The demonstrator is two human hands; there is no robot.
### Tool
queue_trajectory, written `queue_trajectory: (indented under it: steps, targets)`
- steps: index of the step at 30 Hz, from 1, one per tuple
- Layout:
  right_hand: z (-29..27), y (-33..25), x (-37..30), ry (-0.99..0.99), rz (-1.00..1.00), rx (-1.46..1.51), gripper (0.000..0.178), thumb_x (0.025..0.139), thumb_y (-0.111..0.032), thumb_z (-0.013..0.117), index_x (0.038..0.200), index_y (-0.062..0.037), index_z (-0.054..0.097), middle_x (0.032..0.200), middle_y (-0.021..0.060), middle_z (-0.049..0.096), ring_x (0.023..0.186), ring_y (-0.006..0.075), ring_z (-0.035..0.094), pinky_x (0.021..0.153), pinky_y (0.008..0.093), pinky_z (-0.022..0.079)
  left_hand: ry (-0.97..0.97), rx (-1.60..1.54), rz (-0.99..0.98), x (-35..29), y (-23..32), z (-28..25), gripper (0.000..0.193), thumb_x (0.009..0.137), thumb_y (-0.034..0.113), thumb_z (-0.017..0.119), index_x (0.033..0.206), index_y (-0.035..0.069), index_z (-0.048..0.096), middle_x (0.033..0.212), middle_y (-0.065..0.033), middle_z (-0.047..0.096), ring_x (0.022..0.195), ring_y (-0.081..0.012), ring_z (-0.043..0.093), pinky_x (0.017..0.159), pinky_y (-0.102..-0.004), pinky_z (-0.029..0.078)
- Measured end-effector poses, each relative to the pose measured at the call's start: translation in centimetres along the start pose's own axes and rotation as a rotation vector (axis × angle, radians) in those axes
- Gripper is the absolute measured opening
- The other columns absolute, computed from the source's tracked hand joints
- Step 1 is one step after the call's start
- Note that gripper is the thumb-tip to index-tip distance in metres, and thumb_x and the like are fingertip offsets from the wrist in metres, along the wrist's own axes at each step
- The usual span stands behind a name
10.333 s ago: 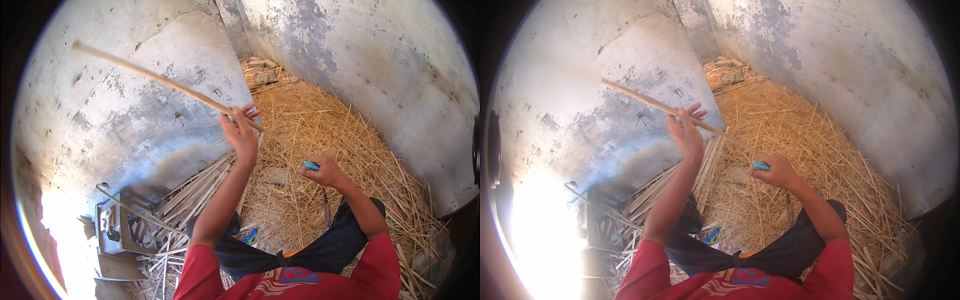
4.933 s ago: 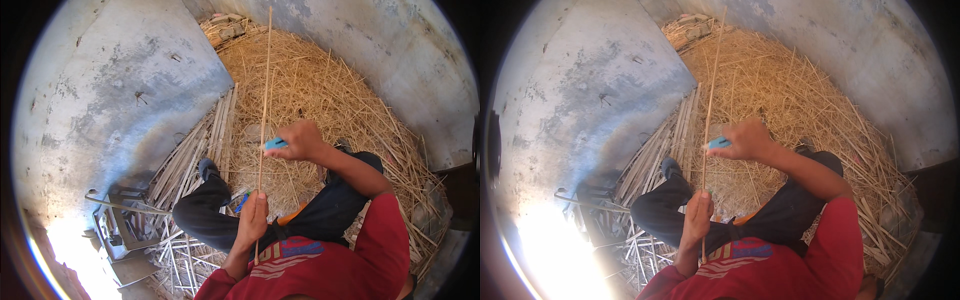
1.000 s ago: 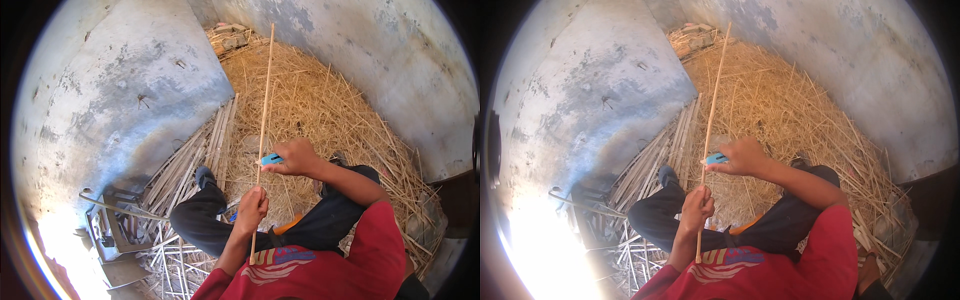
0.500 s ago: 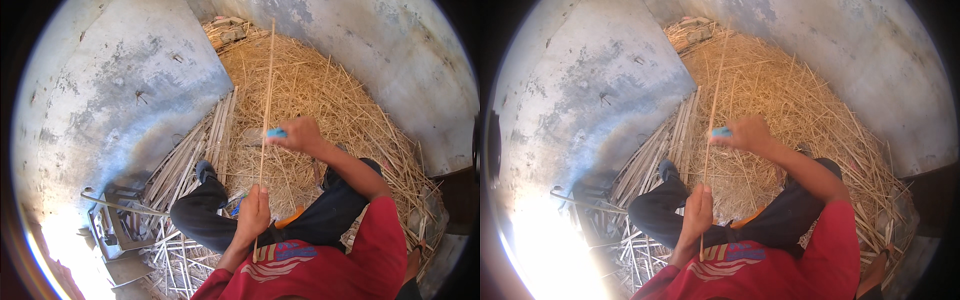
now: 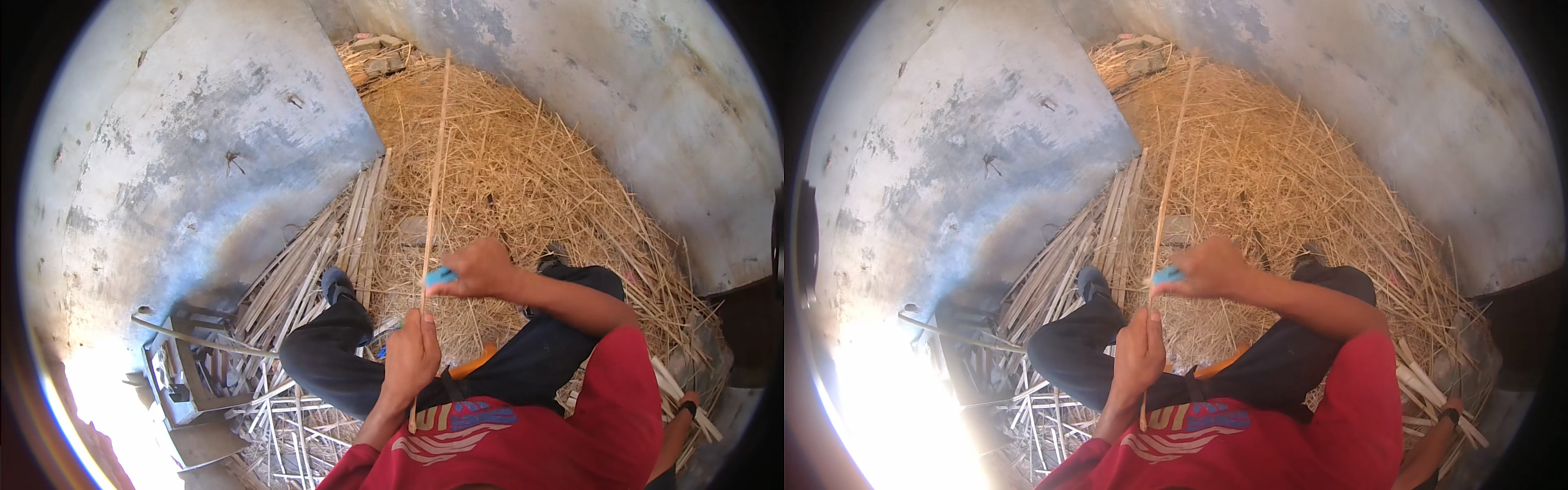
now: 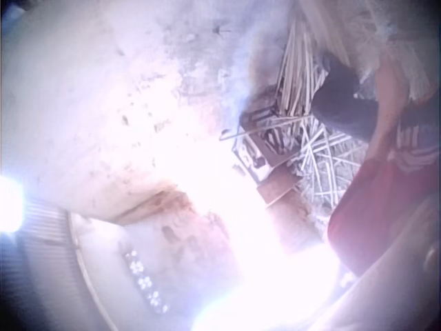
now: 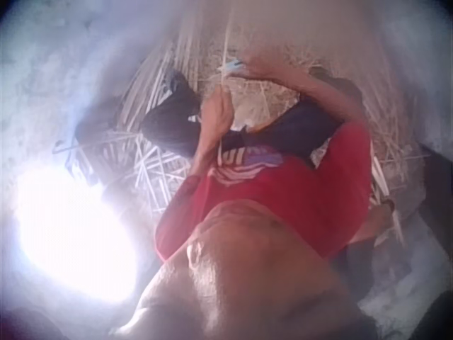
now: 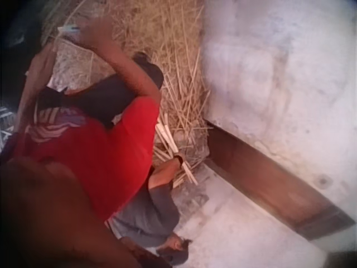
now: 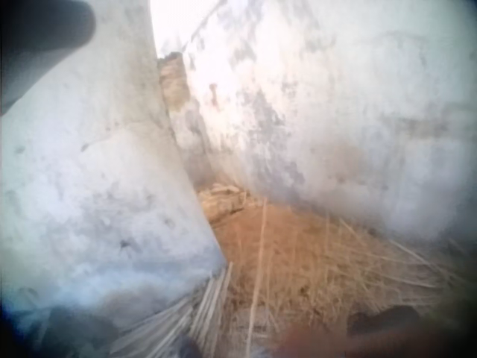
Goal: The person sits on a straw-covered floor and uses a small knife to shave a long, thin wooden stick. They hold the stick with their left hand and scrape the blade along its length to remove the outer layer, repeating the motion continuously.
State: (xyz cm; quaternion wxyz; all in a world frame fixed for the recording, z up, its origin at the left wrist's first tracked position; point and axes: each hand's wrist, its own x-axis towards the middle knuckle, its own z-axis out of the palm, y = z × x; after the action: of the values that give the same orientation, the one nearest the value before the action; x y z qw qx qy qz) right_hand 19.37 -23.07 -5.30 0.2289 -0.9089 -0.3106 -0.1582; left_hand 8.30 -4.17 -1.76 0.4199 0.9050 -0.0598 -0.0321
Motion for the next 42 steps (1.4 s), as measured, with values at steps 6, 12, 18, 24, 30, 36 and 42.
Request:
queue_trajectory:
  steps: [6, 12, 18, 24, 30, 36, 42]
  targets:
    - [-0.4, 1.5, 1.0, 0.046, 0.016, -0.068, 0.064, 0.077, -0.074, 0.056, 0.060, -0.0123, 0.057, 0.047, 0.0074, 0.051, 0.041, 0.0249, 0.054, 0.039, 0.0365, 0.041, 0.038, 0.144, 0.037, 0.6, 0.5, 0.2, 0.019, 0.096, 0.017, 0.047, 0.085, 0.002, 0.046, 0.055, -0.0225, 0.052, 0.054, -0.0448, 0.055, 0.047, -0.0524, 0.041]
    - [0.0, 4.4, 1.3, 0.036, 0.183, -0.043, 0.067, 0.078, -0.076, 0.051, 0.057, -0.0122, 0.057, 0.045, 0.0073, 0.049, 0.041, 0.0258, 0.053, 0.039, 0.0368, 0.040, -0.046, 0.056, -0.008, -1.2, 0.8, 0.0, 0.020, 0.097, 0.017, 0.046, 0.084, 0.001, 0.045, 0.056, -0.0235, 0.052, 0.053, -0.0444, 0.054, 0.046, -0.0510, 0.039]
    - [0.0, 3.8, 1.2, 0.198, 0.000, -0.006, 0.066, 0.079, -0.073, 0.052, 0.059, -0.0112, 0.058, 0.047, 0.0066, 0.050, 0.040, 0.0241, 0.052, 0.039, 0.0370, 0.039, -0.068, -0.041, -0.021, -1.5, 0.0, -0.2, 0.021, 0.097, 0.017, 0.045, 0.084, 0.001, 0.044, 0.058, -0.0244, 0.052, 0.057, -0.0467, 0.054, 0.048, -0.0504, 0.038]
    - [-2.8, 15.2, 2.5, 0.189, 0.381, -0.259, 0.078, 0.086, -0.078, 0.028, 0.061, -0.0129, 0.063, 0.041, -0.0011, 0.035, 0.035, 0.0138, 0.038, 0.035, 0.0311, 0.029, -0.208, -0.117, -0.012, -4.7, 0.9, -1.4, 0.022, 0.097, 0.018, 0.046, 0.085, 0.000, 0.043, 0.059, -0.0246, 0.051, 0.060, -0.0475, 0.055, 0.050, -0.0502, 0.039]
    - [-1.1, 9.4, 1.0, 0.008, 0.251, -0.210, 0.077, 0.087, -0.078, 0.025, 0.067, -0.0133, 0.061, 0.045, -0.0014, 0.041, 0.039, 0.0124, 0.042, 0.036, 0.0302, 0.029, -0.177, -0.146, -0.100, -5.5, 0.0, -1.9, 0.025, 0.098, 0.016, 0.045, 0.078, 0.001, 0.042, 0.057, -0.0190, 0.046, 0.048, -0.0336, 0.047, 0.048, -0.0406, 0.035]
    - [-4.7, 19.3, 2.5, 0.014, 0.689, -0.224, 0.073, 0.088, -0.077, 0.024, 0.060, -0.0145, 0.049, 0.048, -0.0040, 0.035, 0.041, 0.0120, 0.036, 0.037, 0.0289, 0.029, -0.348, -0.229, -0.111, -8.2, -0.5, -2.1, 0.026, 0.099, 0.020, 0.044, 0.083, 0.000, 0.044, 0.060, -0.0251, 0.049, 0.061, -0.0479, 0.052, 0.048, -0.0439, 0.038]
    - [-13.1, 31.3, 0.0, 0.073, 1.121, -0.397, 0.089, 0.087, -0.078, 0.019, 0.102, -0.0050, 0.068, 0.089, 0.0172, 0.067, 0.085, 0.0321, 0.065, 0.071, 0.0466, 0.051, -0.541, -0.622, -0.294, -11.8, -2.4, -2.5, 0.033, 0.101, 0.030, 0.040, 0.081, 0.005, 0.047, 0.056, -0.0032, 0.042, 0.048, -0.0165, 0.039, 0.049, -0.0297, 0.033]
